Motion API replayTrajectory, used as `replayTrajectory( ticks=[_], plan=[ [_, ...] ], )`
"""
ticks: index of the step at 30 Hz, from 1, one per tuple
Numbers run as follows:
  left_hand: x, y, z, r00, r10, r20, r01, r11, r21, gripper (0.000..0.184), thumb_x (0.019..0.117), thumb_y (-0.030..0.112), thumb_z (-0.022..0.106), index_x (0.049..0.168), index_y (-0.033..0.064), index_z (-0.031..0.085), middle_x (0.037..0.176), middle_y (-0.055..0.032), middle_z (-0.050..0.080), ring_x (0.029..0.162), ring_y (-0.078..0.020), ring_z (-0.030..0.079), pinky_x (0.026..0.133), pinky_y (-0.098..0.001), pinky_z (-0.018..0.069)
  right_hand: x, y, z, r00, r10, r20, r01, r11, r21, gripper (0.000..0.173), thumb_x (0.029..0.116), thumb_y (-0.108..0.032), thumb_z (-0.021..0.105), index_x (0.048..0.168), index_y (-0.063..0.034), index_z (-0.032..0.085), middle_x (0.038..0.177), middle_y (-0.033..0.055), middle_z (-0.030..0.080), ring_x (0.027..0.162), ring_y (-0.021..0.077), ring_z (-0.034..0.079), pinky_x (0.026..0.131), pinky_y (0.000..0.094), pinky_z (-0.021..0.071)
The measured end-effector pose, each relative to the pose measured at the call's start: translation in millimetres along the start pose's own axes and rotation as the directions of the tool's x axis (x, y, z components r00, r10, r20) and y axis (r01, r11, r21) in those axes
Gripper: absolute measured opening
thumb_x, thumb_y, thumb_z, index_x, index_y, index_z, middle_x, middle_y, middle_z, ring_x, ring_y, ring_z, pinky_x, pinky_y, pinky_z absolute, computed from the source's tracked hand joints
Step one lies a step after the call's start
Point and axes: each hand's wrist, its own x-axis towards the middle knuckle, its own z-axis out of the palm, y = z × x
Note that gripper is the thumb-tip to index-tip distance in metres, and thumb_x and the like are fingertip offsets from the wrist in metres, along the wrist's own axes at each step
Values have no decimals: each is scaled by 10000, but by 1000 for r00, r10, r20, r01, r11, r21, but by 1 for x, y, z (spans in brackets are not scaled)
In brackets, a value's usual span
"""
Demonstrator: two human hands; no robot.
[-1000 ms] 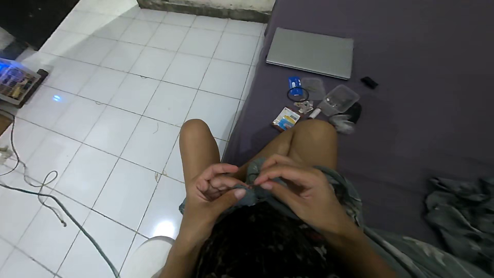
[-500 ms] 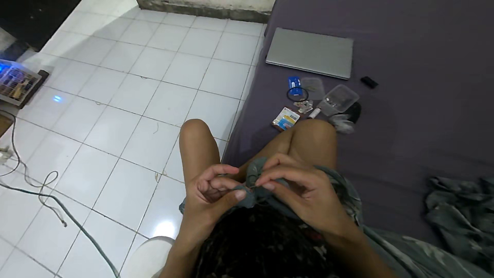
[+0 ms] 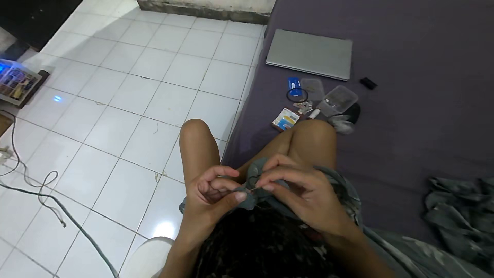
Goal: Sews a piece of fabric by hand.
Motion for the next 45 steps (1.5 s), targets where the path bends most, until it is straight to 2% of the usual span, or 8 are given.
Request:
replayTrajectory(
  ticks=[16,25,31,35,38,40,43,45],
  plan=[
    [-1,0,-1,1000,-5,28,5,1000,-8,244,931,106,712,1172,125,674,968,98,774,861,27,716,799,-158,583,2,0,3,1000,-12,24,11,999,34,188,1032,-196,600,992,-55,718,956,-9,616,920,-79,575,817,51,481],
    [-1,-3,7,998,2,-60,2,998,57,267,903,12,698,1143,112,633,931,122,765,821,41,706,762,-152,581,1,5,6,998,56,2,-56,991,124,106,976,-178,685,986,-84,733,953,-63,680,916,-73,625,821,90,533],
    [3,-10,22,954,68,-291,-18,985,172,333,836,-123,673,1108,43,572,865,83,772,754,20,715,699,-162,588,6,10,3,996,-41,-82,25,982,-187,194,990,-241,667,1080,-97,760,1107,23,694,1083,5,602,926,132,490],
    [5,-14,26,939,101,-330,-26,974,224,337,823,-129,670,1106,19,563,860,91,766,747,36,706,691,-143,578,8,8,15,983,-172,-69,137,924,-357,146,983,-186,680,934,-66,747,980,72,675,970,44,608,887,118,476],
    [7,-18,26,936,135,-324,-52,966,252,339,810,-121,691,1096,15,569,848,97,760,743,43,701,694,-142,578,13,8,17,975,-213,-66,179,924,-338,181,1031,-160,608,961,-14,687,1026,107,658,938,32,610,854,96,482],
    [9,-22,25,925,186,-332,-84,951,299,323,802,-110,708,1079,-2,581,835,97,753,746,44,697,702,-147,581,13,1,11,984,-145,-104,120,969,-217,190,1087,-216,503,1048,-58,600,1107,28,682,907,-35,638,785,89,516],
    [11,-29,18,905,228,-358,-100,935,342,302,803,-110,705,1067,-28,585,829,76,752,741,26,703,696,-158,588,15,-23,-23,970,-35,-242,10,995,-103,144,1091,-330,467,1147,-273,588,903,-188,679,699,-88,631,589,95,537],
    [13,-31,13,891,244,-384,-102,930,354,303,797,-117,701,1055,-15,581,834,81,753,742,25,706,696,-161,592,6,-46,-65,941,58,-334,-77,996,-46,161,1103,-304,447,1101,-303,608,803,-193,625,613,-80,572,524,97,489]
  ],
)
